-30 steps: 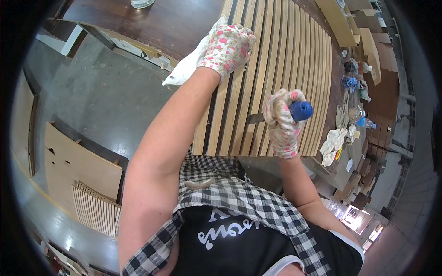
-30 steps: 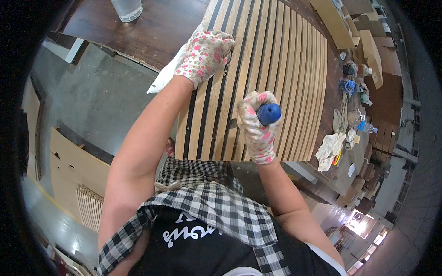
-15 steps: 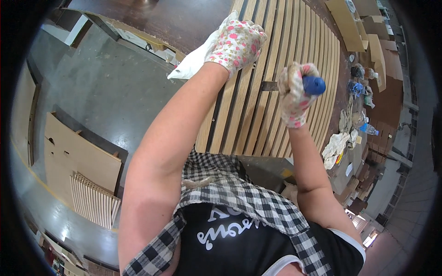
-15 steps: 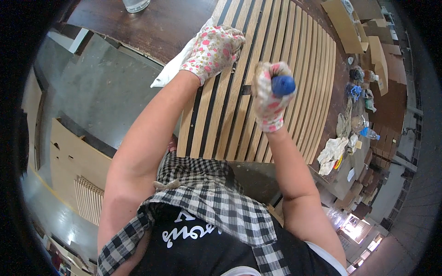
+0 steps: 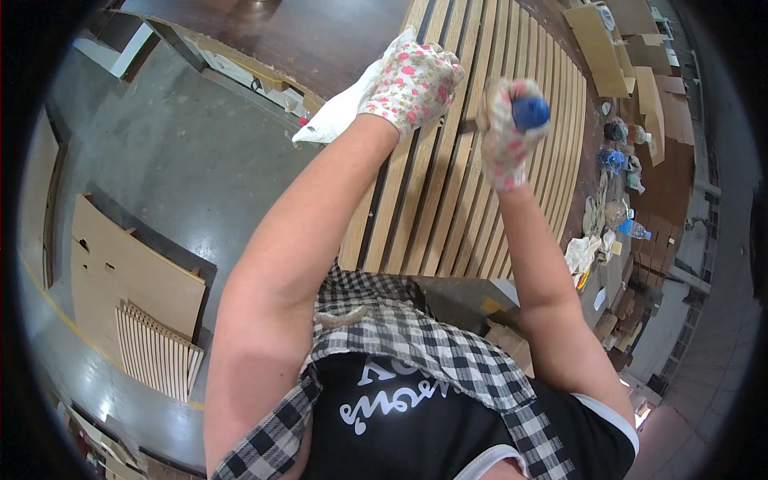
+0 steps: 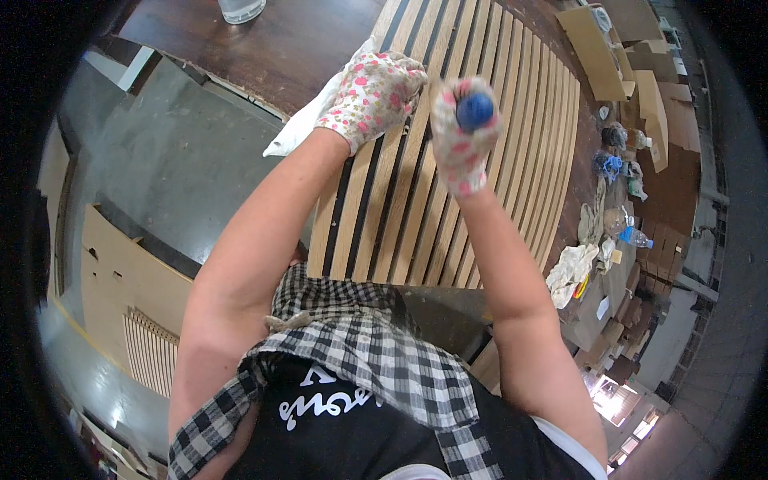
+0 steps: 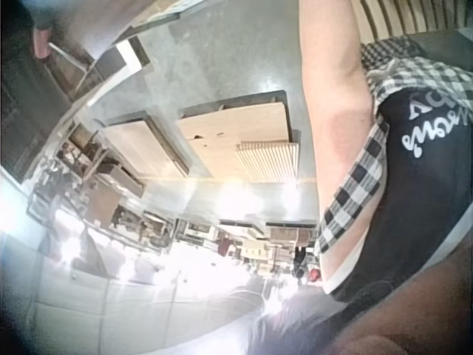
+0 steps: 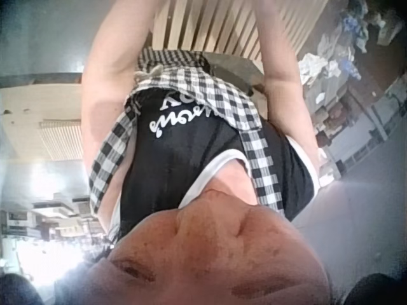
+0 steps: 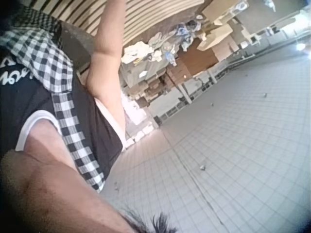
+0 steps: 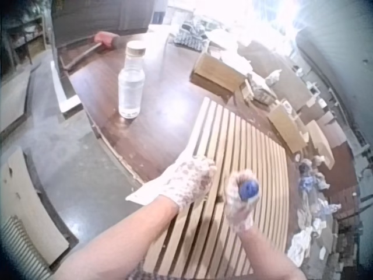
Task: The person cleans a wooden slatted panel with a cloth, wiping across the surface and edges.
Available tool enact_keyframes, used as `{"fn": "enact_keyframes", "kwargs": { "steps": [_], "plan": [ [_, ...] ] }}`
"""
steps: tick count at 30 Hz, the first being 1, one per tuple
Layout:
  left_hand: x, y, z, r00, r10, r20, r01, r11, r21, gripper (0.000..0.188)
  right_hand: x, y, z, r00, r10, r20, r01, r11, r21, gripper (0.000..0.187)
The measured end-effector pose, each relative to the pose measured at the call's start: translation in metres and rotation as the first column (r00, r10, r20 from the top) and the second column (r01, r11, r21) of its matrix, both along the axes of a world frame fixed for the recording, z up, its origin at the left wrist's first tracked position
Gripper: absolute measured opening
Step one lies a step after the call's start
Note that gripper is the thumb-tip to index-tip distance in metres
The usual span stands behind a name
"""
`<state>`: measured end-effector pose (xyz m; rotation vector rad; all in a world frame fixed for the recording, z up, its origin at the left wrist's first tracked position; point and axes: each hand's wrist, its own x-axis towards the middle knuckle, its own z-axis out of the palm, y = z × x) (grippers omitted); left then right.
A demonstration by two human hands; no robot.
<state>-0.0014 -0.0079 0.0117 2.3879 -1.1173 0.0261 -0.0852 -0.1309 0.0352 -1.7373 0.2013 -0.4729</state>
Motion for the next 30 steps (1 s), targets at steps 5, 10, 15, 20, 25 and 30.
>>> {"fn": "enact_keyframes", "kwargs": {
  "steps": [5, 10, 15, 20, 25, 30],
  "plan": [
    [0.002, 0.006, -0.014, 0.999, 0.045, -0.003, -0.046, 0.997, -0.054, 0.022, -0.054, 0.026, 0.01, 0.991, 0.116, 0.072, -0.136, 0.883, 0.45, 0.035],
    [0.003, 0.001, -0.015, 1.0, 0.016, -0.001, -0.016, 0.999, -0.041, 0.023, -0.019, 0.026, 0.006, 0.984, 0.094, 0.154, -0.14, 0.936, 0.322, 0.055],
    [0.004, 0.004, -0.016, 0.998, 0.021, -0.067, -0.027, 0.996, -0.091, 0.025, -0.064, 0.035, 0.015, 0.977, 0.11, 0.182, -0.19, 0.834, 0.518, 0.021],
    [0.002, 0.004, -0.007, 1.0, 0.015, 0.004, -0.015, 0.999, -0.029, 0.025, -0.052, 0.031, 0.008, 0.98, 0.146, 0.136, -0.197, 0.817, 0.542, 0.029],
    [0.005, 0.004, -0.013, 1.0, 0.008, 0.0, -0.008, 1.0, 0.003, 0.024, -0.051, 0.039, 0.013, 0.97, 0.094, 0.226, -0.208, 0.807, 0.553, 0.018],
    [0.003, 0.005, -0.015, 0.999, 0.046, -0.021, -0.047, 0.998, -0.045, 0.025, -0.068, 0.048, 0.016, 0.998, 0.021, 0.064, -0.033, 0.981, 0.192, 0.03]
  ]
}}
